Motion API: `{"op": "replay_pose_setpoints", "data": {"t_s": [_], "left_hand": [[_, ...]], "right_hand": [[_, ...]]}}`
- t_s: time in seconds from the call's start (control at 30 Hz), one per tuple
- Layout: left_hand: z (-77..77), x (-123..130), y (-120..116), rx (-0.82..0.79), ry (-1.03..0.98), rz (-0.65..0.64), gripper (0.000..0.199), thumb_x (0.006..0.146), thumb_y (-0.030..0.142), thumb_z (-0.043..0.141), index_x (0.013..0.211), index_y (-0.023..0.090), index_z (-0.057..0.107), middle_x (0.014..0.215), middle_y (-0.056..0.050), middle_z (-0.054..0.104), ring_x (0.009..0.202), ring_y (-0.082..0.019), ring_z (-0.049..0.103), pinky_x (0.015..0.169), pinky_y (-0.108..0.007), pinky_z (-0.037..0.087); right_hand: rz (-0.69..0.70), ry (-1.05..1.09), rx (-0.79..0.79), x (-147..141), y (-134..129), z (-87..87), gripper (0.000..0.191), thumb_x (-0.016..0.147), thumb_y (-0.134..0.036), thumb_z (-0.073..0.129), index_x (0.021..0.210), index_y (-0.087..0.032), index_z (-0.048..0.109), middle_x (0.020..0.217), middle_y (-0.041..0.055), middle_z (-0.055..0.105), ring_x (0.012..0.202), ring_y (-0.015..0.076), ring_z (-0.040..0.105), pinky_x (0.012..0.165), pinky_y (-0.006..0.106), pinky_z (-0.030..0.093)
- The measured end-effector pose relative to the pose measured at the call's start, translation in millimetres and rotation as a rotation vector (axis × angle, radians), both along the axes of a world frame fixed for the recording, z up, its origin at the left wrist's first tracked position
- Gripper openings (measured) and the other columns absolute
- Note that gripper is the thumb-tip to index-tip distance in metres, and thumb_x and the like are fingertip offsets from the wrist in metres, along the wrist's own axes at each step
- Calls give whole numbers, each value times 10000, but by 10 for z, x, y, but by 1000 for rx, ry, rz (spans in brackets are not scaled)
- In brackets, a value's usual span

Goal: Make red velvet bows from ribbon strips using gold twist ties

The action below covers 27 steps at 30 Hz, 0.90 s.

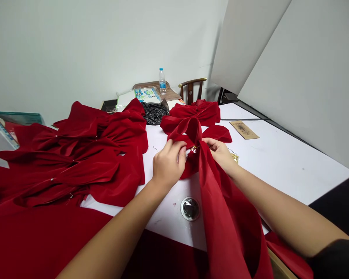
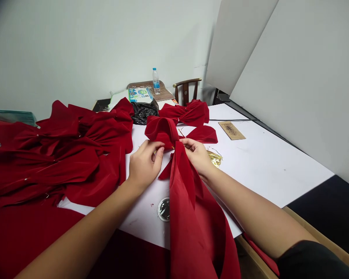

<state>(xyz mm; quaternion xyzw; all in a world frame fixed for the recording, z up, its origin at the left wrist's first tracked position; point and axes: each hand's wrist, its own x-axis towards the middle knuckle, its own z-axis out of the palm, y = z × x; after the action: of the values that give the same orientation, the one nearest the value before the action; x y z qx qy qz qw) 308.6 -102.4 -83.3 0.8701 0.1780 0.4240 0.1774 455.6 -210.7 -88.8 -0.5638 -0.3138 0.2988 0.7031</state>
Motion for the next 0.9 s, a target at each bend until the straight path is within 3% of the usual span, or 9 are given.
{"op": "replay_pose_setpoints", "data": {"t_s": [0.07, 0.13, 0.27, 0.43, 0.5, 0.6, 0.7, 0.8, 0.9], "left_hand": [[-61, -19, 11, 252, -33, -18, 215, 985, 214, 584, 1126, 216, 746, 1033, -57, 746, 792, -147, 704, 676, -240, 513], [-84, -29, 9, 347, -57, -67, 203, 992, 212, 600, 1138, 211, 741, 1025, -46, 751, 811, -141, 715, 692, -227, 531], [-51, -40, 8, 401, -60, -120, 140, 996, 203, 602, 1041, 178, 732, 979, -28, 764, 809, -133, 723, 720, -222, 543], [-32, -57, 33, 477, -72, -132, 110, 972, 179, 610, 980, 161, 718, 931, -28, 772, 739, -137, 711, 640, -242, 505], [-46, -45, 15, 428, -49, -133, 117, 959, 175, 605, 959, 161, 721, 896, -35, 762, 711, -139, 696, 614, -244, 489], [-62, 5, -54, 86, -44, -127, 87, 890, 157, 632, 880, 169, 718, 814, -29, 730, 645, -121, 657, 602, -229, 488], [-47, 69, -128, -479, -63, -148, 42, 832, 200, 676, 801, 174, 684, 756, -20, 706, 597, -103, 609, 579, -214, 490], [-7, 113, -156, -998, -20, -227, 141, 844, 287, 668, 768, 176, 626, 694, -16, 657, 524, -94, 546, 454, -200, 404], [32, 122, -149, -1158, 39, -285, 193, 864, 337, 631, 754, 182, 590, 622, -2, 593, 453, -94, 488, 378, -203, 297]], "right_hand": [[48, 16, -6, 17, -8, 10, 549, 550, -583, 939, 888, -197, 741, 846, 35, 754, 714, 155, 672, 665, 271, 563], [105, 9, -13, 31, -9, 4, 531, 575, -582, 929, 886, -197, 735, 829, 26, 746, 702, 146, 665, 668, 267, 564], [178, -3, -34, 21, -1, -20, 509, 617, -588, 908, 874, -193, 715, 799, 12, 733, 670, 125, 651, 642, 241, 555], [164, 19, -7, -44, 2, -37, 477, 627, -567, 912, 847, -192, 717, 825, 13, 741, 689, 118, 659, 665, 232, 563], [144, 21, 3, -51, 7, -45, 478, 615, -560, 922, 834, -189, 714, 821, 9, 738, 695, 112, 657, 687, 231, 563], [115, -38, -2, -32, 21, -72, 497, 585, -543, 939, 840, -185, 708, 859, 25, 750, 731, 126, 666, 728, 251, 565], [89, -153, 25, -13, 19, -112, 473, 644, -544, 907, 889, -186, 717, 905, 50, 758, 776, 157, 676, 754, 284, 558], [37, -315, 71, -8, -2, -137, 407, 768, -553, 821, 928, -191, 724, 909, 57, 748, 792, 171, 670, 747, 300, 542], [19, -388, 91, -6, -19, -128, 384, 809, -558, 781, 917, -195, 719, 875, 53, 732, 775, 172, 660, 720, 301, 529]]}}
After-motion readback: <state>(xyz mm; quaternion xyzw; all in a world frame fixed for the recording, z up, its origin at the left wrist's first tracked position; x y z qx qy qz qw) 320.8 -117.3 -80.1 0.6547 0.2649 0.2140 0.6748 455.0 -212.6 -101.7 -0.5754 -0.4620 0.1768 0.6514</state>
